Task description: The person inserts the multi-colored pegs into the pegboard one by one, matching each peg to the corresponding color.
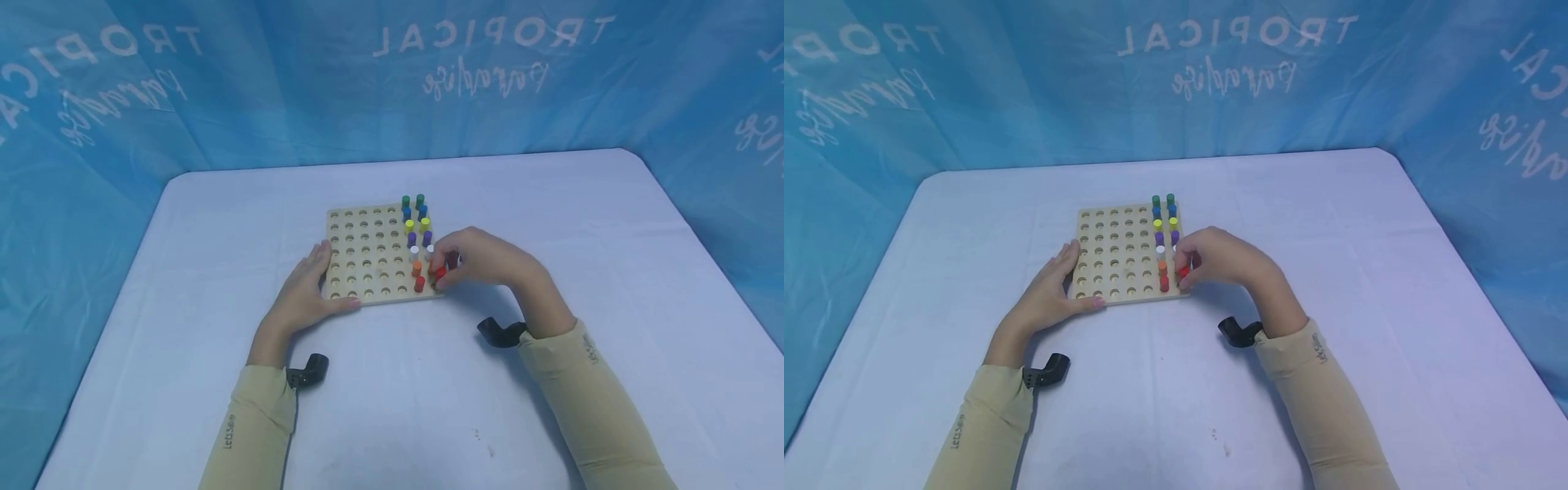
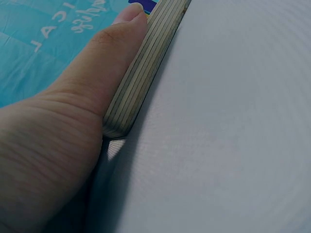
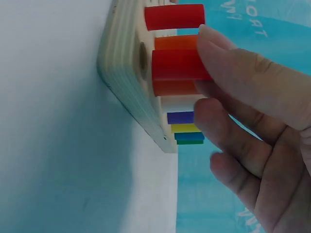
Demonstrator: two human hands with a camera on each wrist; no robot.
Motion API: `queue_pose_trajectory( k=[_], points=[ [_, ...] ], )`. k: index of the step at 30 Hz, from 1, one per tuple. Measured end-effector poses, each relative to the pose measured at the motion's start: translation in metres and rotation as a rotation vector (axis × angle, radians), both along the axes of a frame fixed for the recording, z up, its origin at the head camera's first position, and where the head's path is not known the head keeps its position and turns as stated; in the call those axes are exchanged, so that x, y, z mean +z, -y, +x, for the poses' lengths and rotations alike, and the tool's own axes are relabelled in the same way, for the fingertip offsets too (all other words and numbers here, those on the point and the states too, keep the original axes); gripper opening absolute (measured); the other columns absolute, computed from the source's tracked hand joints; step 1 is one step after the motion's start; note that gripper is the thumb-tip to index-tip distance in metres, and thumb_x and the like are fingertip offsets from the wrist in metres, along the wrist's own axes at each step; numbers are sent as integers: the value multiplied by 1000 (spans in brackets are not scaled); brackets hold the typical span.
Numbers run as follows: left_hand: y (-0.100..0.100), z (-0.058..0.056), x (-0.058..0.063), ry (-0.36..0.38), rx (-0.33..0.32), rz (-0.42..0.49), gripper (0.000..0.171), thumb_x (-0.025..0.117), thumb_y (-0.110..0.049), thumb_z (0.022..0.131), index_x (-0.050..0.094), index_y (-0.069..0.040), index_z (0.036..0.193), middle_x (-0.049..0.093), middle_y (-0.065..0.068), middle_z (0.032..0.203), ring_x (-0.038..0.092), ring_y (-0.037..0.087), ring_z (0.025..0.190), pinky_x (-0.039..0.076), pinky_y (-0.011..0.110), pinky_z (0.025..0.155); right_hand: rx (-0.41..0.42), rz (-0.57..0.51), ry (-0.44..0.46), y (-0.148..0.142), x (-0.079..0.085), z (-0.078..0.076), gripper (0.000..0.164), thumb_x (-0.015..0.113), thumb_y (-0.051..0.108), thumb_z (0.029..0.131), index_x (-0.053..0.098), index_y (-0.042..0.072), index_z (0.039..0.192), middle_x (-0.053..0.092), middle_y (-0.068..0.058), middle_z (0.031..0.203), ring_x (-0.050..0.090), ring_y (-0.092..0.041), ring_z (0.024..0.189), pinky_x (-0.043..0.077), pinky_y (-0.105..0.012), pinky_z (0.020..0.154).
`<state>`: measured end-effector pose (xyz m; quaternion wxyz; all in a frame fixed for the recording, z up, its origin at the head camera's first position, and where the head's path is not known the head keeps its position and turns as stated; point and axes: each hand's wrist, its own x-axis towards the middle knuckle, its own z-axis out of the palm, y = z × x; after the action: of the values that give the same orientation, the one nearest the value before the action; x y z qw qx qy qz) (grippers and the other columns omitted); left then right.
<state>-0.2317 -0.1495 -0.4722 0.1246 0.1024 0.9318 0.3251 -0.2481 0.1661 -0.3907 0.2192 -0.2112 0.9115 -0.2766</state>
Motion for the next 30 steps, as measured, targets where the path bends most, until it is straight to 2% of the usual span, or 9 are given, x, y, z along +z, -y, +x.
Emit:
queue_pose_trajectory(
  k=[11, 21, 27, 30],
  points=[
    [2, 2, 4, 3, 11, -5, 133, 79, -70, 66, 1, -20, 160, 1, 1, 169, 2, 25, 157, 6, 49, 128, 5, 32, -51, 10, -1, 2, 18, 86, 14, 77, 70, 20, 80, 69, 7, 80, 60, -18, 79, 53, -30, 72],
    [5, 2, 5, 10, 28, -9, 132, 78, -72, 65, 2, -22, 160, 1, 0, 169, 3, 26, 157, 7, 51, 127, 8, 148, -79, 20, -2, 4, 20, 88, 19, 76, 68, 23, 74, 68, 8, 78, 58, -18, 79, 48, -30, 70],
    [2, 0, 2, -1, 10, 0, 130, 79, -70, 66, 3, -22, 161, 3, -2, 169, 2, 22, 157, 5, 47, 129, -2, 224, -72, 18, -1, 7, 19, 87, 20, 76, 69, 25, 77, 67, 8, 78, 58, -17, 79, 49, -30, 70],
    [0, 1, 2, 2, 3, -2, 130, 78, -71, 66, 3, -22, 161, 3, -2, 169, 2, 21, 157, 5, 45, 129, -4, 220, -53, 15, 0, 9, 17, 87, 21, 76, 71, 26, 81, 69, 9, 81, 59, -17, 80, 50, -30, 72]
  ],
)
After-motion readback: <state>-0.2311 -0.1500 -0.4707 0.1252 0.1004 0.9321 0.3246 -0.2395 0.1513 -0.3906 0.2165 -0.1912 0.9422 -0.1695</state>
